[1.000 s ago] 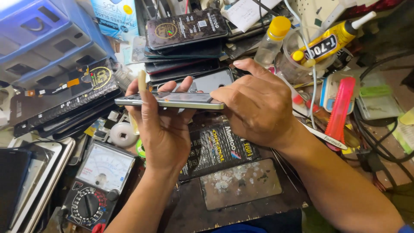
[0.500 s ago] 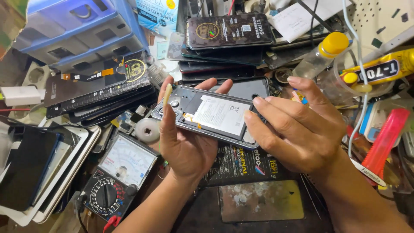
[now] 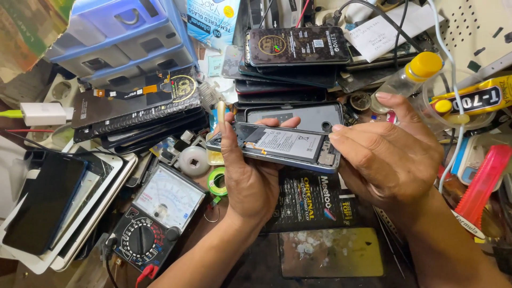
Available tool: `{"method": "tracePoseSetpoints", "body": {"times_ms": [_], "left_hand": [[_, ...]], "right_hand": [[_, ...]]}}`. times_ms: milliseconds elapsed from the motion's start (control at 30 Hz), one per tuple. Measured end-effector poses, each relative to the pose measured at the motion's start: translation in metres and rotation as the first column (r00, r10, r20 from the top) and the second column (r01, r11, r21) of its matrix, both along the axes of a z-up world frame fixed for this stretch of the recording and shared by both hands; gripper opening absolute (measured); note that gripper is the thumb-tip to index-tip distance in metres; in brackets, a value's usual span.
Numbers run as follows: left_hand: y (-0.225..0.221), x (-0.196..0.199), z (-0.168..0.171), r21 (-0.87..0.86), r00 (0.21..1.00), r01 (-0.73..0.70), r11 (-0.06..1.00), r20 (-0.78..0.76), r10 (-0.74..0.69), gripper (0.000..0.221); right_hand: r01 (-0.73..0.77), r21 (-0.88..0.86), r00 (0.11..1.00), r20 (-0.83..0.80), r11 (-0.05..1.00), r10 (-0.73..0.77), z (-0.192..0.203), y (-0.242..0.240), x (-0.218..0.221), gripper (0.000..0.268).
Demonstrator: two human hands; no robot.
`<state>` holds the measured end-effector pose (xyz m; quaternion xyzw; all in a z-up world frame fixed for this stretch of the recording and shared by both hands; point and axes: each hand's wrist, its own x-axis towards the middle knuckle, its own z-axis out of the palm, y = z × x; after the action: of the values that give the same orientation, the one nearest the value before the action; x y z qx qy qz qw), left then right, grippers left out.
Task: The person is disassembling a mobile phone by removing a screen protector, prying off the back cover, and unscrewing internal components.
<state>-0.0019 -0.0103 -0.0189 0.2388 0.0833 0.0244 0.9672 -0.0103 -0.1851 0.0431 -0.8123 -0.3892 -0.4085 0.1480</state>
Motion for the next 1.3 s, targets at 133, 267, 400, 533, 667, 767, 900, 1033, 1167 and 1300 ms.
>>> {"method": "tracePoseSetpoints", "body": {"times_ms": [133, 267, 400, 533, 667, 767, 900, 1033, 1167, 1300], "left_hand": [[-0.001, -0.004, 0.002, 0.043, 0.998, 0.062, 0.997, -0.026, -0.061, 0.055], [0.003, -0.008, 0.000, -0.004, 0.998, 0.033, 0.999, 0.053, -0.033, 0.031], [0.004, -0.010, 0.002, -0.110, 0.991, -0.013, 0.994, 0.132, 0.028, 0.045], [0.003, -0.009, 0.000, -0.096, 0.998, -0.024, 0.995, 0.052, 0.029, 0.039], [0.003, -0.007, 0.001, -0.060, 0.987, -0.007, 0.998, -0.159, -0.003, 0.050], [0.005, -0.004, 0.004, -0.049, 0.988, 0.050, 0.998, -0.141, -0.056, 0.063], [-0.001, -0.002, -0.001, -0.188, 0.985, -0.145, 0.971, 0.067, 0.160, 0.040], [-0.004, -0.006, 0.012, -0.094, 0.948, -0.240, 0.966, 0.193, 0.254, 0.043], [-0.004, -0.009, 0.012, 0.021, 0.941, -0.274, 0.962, 0.211, 0.263, 0.043], [-0.004, -0.009, 0.013, -0.003, 0.952, -0.253, 0.967, 0.177, 0.250, 0.042]], "right_hand": [[0.011, 0.017, 1.000, -0.013, 1.000, -0.011, -0.006, -0.002, 0.001, 0.004], [0.012, 0.033, 0.999, -0.038, 0.999, -0.011, -0.013, -0.003, 0.003, 0.011], [0.007, 0.046, 0.996, -0.084, 0.999, -0.003, -0.019, -0.002, 0.011, 0.014], [0.032, 0.034, 0.994, -0.107, 0.999, -0.029, -0.021, -0.002, 0.010, 0.011], [0.018, 0.018, 0.989, -0.147, 1.000, -0.015, -0.022, 0.000, 0.009, 0.018], [0.006, -0.011, 0.992, -0.129, 1.000, -0.008, -0.011, 0.012, 0.004, 0.025], [0.010, -0.096, 0.988, -0.149, 0.995, -0.024, -0.001, 0.022, 0.000, 0.028], [0.004, -0.117, 0.990, -0.140, 0.993, -0.020, -0.001, 0.018, -0.001, 0.022], [-0.034, -0.122, 0.993, -0.115, 0.992, 0.020, -0.005, 0.013, -0.002, 0.031], [-0.027, -0.134, 0.987, -0.163, 0.991, 0.005, 0.001, 0.016, -0.007, 0.027]]}}
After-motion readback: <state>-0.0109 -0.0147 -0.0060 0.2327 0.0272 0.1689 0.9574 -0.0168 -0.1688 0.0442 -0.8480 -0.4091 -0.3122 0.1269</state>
